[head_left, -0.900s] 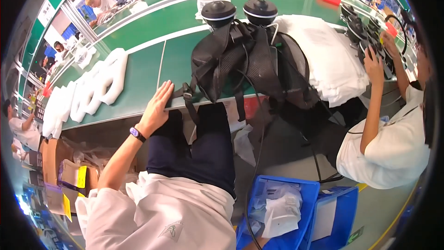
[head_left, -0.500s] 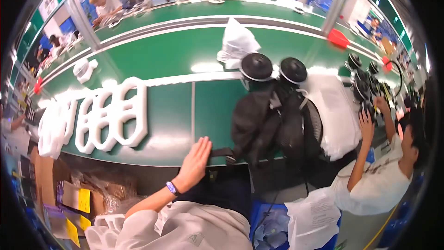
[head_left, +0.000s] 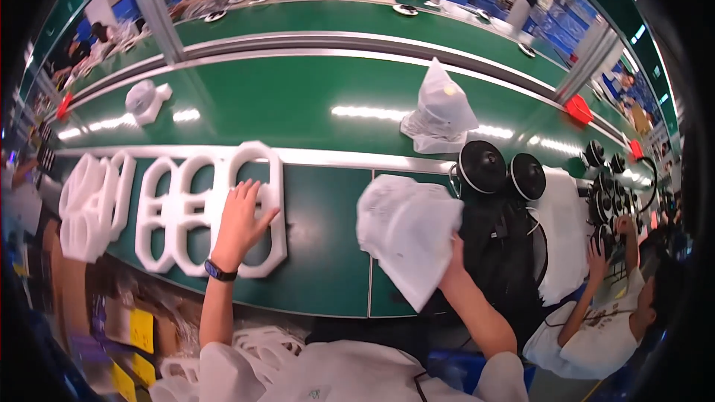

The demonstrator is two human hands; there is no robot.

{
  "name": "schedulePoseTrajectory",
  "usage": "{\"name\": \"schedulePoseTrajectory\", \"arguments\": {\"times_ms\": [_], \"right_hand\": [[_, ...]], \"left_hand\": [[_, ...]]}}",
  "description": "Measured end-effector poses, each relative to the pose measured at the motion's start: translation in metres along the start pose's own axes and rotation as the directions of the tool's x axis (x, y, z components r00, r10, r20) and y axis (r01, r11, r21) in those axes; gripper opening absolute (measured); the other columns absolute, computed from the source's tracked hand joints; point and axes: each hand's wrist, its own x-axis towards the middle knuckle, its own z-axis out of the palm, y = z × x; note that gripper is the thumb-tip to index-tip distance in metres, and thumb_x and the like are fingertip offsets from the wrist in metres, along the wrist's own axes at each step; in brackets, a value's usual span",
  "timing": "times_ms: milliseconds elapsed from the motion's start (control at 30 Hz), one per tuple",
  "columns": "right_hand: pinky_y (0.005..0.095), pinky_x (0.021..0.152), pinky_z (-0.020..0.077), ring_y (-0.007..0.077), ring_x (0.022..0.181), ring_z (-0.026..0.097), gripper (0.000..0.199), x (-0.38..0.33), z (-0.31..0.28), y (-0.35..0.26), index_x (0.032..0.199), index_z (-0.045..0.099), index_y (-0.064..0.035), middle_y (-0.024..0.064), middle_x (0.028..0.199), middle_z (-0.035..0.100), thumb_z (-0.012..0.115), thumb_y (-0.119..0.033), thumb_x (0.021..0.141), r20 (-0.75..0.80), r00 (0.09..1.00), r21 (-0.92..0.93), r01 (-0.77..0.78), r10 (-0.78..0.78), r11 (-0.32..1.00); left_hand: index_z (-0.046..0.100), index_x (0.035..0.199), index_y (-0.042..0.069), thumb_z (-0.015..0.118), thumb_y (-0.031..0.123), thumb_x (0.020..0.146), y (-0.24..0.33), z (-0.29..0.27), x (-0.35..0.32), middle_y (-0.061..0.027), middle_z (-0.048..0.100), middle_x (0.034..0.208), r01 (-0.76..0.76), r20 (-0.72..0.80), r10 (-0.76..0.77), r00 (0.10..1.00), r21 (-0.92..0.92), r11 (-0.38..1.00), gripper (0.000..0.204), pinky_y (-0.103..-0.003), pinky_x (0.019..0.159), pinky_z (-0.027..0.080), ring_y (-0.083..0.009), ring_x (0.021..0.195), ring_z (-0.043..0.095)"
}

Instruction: Packaging lighting fixtures into protective bags and foam inserts on an assembly line.

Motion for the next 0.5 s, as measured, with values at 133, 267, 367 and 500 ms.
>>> {"name": "schedulePoseTrajectory", "arguments": {"times_ms": [133,267,367,500], "right_hand": [[0.0499,0.112,0.0398,0.0297,0.134,0.05,0.06,0.047,0.031,0.018,0.149,0.041,-0.0127,0.0099,0.145,0.051,0.052,-0.043,0.098,-0.166,0.978,0.028,-0.123,0.126,0.992],[0.0497,0.112,0.0387,0.0286,0.133,0.05,0.059,0.071,0.031,0.022,0.148,0.043,-0.0138,0.0079,0.144,0.051,0.054,-0.045,0.098,-0.22,0.97,0.023,-0.105,0.107,0.994],[0.0501,0.114,0.0361,0.029,0.137,0.047,0.058,0.082,0.043,0.022,0.149,0.042,-0.016,0.0062,0.148,0.048,0.05,-0.045,0.1,-0.295,0.948,0.008,-0.124,0.12,0.992],[0.0525,0.113,0.035,0.0285,0.136,0.047,0.067,0.088,0.042,0.021,0.153,0.035,-0.0166,0.0055,0.151,0.045,0.053,-0.051,0.098,-0.377,0.916,-0.218,-0.23,0.135,0.949]], "left_hand": [[0.051,0.138,-0.002,0.073,0.037,0.088,-0.016,0.013,0.006,-0.0255,0.048,0.145,0.043,0.126,-0.042,0.991,-0.001,0.999,0.067,-0.051,0.119,0.027,-0.0428,0.14,0.039],[0.05,0.139,-0.002,0.073,0.034,0.088,-0.021,0.016,0.006,-0.0252,0.047,0.146,0.092,0.144,-0.086,0.986,-0.035,0.995,0.066,-0.051,0.12,0.025,-0.0427,0.141,0.037],[0.05,0.14,-0.002,0.073,0.032,0.088,-0.025,0.017,0.002,-0.025,0.045,0.148,0.09,0.135,-0.082,0.987,-0.055,0.994,0.067,-0.051,0.121,0.022,-0.042,0.143,0.034],[0.05,0.14,-0.002,0.072,0.031,0.087,-0.026,0.017,0.0,-0.024,0.045,0.148,0.078,0.121,-0.068,0.99,-0.081,0.994,0.066,-0.052,0.122,0.02,-0.0413,0.144,0.033]]}}
